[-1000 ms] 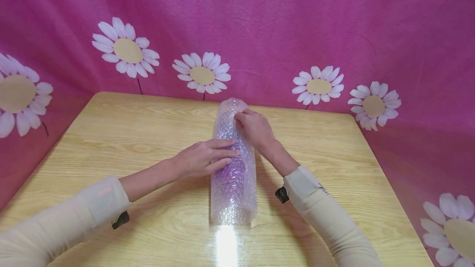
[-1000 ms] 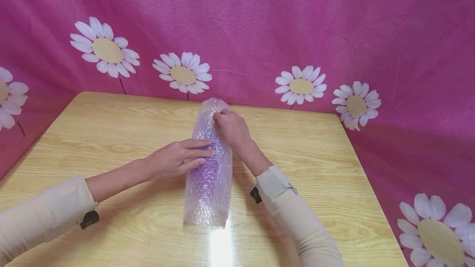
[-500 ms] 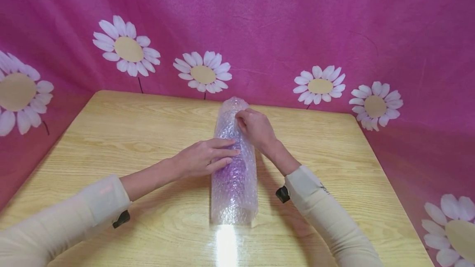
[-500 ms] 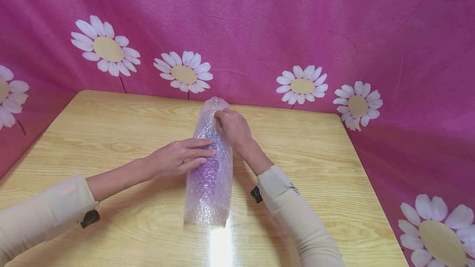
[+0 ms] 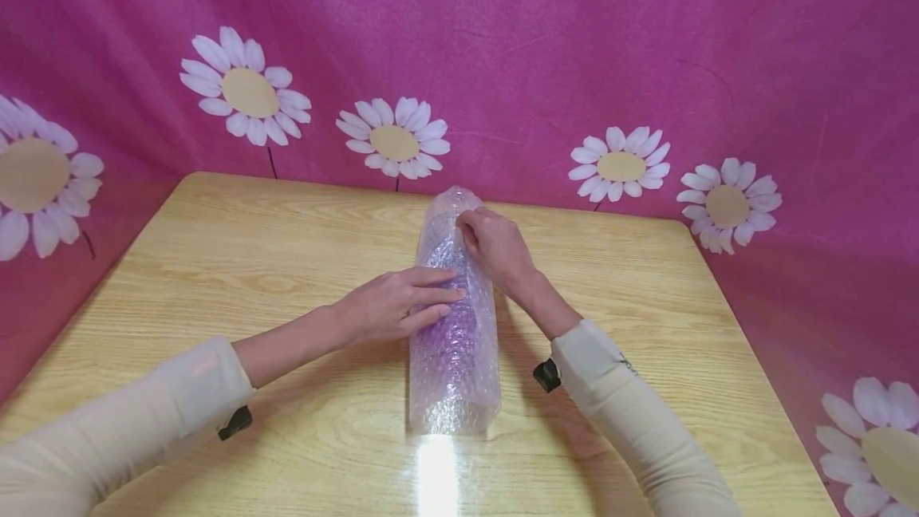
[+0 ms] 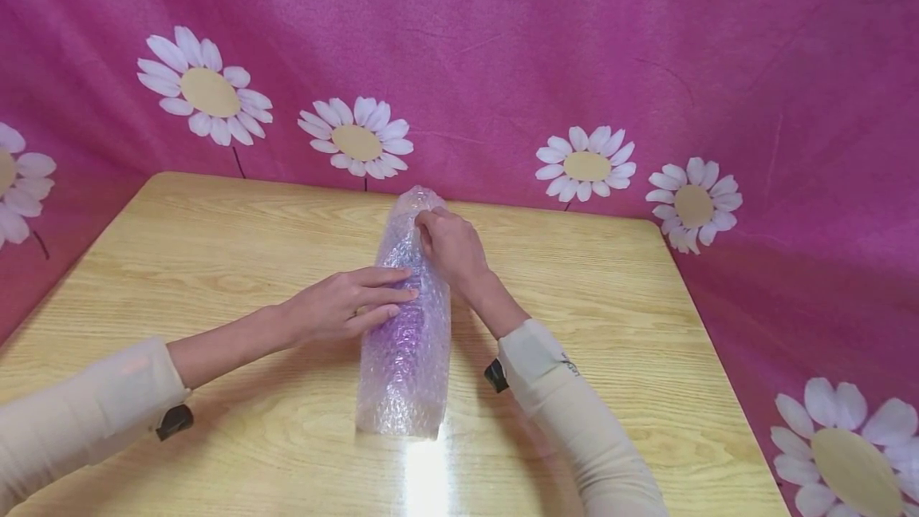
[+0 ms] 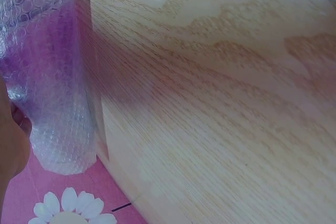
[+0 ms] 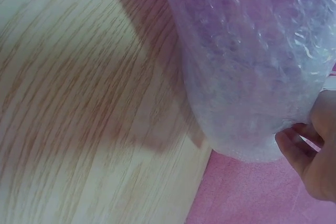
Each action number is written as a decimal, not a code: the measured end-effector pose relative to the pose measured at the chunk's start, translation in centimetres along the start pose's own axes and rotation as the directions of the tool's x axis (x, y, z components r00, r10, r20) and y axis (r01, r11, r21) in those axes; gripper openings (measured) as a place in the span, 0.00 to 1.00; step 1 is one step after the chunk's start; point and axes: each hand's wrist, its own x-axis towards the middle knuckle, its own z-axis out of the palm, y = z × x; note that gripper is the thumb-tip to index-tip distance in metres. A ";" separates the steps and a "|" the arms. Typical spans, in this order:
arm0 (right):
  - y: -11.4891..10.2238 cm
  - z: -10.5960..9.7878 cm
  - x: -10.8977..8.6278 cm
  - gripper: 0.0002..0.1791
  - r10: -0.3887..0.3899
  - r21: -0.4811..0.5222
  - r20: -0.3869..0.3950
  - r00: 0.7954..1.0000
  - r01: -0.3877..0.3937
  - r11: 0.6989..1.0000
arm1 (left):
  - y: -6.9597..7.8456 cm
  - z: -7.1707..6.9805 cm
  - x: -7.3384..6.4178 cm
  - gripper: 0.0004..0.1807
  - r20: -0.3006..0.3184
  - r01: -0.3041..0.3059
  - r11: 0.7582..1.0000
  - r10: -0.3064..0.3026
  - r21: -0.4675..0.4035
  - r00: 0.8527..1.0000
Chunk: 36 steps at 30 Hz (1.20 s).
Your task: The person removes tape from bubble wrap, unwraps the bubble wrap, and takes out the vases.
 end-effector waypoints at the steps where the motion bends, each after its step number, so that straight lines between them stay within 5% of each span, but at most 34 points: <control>1: 0.0 0.0 0.0 0.07 0.006 0.005 0.003 1.000 -0.006 1.000 | 0.0 0.0 0.0 0.18 -0.001 0.001 1.000 -0.001 -0.001 1.000; 36: 0.1 0.1 0.0 0.06 0.215 0.171 -0.005 0.977 -0.211 0.962 | -0.1 0.2 0.3 0.18 -0.011 -0.021 1.000 0.021 0.004 1.000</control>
